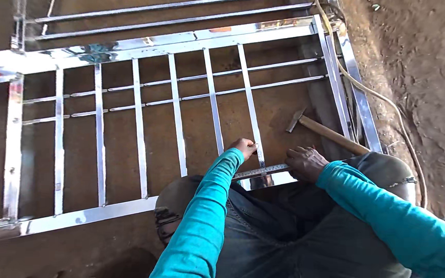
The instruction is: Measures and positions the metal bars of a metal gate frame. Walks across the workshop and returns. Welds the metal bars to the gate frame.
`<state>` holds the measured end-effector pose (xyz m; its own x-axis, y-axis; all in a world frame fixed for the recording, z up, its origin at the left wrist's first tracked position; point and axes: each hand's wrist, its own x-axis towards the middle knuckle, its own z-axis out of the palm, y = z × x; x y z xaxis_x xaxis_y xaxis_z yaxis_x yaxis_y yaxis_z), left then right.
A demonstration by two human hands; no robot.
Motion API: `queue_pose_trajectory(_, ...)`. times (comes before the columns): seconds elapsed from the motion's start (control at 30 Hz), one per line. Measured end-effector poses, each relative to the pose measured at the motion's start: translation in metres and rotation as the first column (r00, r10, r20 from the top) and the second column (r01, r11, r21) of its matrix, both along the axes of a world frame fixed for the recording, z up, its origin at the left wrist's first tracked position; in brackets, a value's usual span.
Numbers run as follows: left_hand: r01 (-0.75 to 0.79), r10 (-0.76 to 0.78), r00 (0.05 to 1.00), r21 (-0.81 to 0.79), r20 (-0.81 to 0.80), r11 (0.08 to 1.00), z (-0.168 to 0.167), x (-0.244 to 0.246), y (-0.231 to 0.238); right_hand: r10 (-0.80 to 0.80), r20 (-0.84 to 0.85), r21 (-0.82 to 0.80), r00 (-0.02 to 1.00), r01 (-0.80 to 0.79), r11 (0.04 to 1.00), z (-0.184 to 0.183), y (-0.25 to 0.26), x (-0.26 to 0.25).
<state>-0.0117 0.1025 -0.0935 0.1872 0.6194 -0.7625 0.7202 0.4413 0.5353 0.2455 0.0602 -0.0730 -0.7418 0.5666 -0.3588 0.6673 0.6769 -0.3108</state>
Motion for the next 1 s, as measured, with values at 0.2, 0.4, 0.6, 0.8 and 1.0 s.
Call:
queue_pose_trajectory(0.2,-0.126,0.121,0.989,0.047,0.081,0.991,0.008,-0.007,0.002,-0.077,-0.057,-0.062,0.995,0.073,0.995,-0.005,0.003,0.010)
queue_pose_trajectory(0.4,-0.276,0.276,0.961,0.049,0.000,0.960,0.017,-0.027,-0.003,-0.564,-0.058,-0.230,0.824,0.538,0.811,-0.007,0.028,0.022)
queue_pose_trajectory(0.6,0.322,-0.333,0.934,-0.099,-0.127,0.942,0.004,0.022,-0.043,-0.746,0.059,-0.374,0.663,0.708,0.600,-0.010,0.030,-0.004)
queue_pose_trajectory(0.8,0.341,-0.342,0.922,-0.035,-0.184,0.939,-0.011,0.014,-0.047,-0.650,-0.110,-0.275,0.752,0.606,0.747,0.025,0.027,0.010)
queue_pose_trajectory(1.0,0.242,-0.251,0.958,-0.080,-0.137,0.967,-0.017,0.012,-0.043,-0.800,-0.570,-0.260,0.188,0.882,0.392,0.094,0.023,0.118)
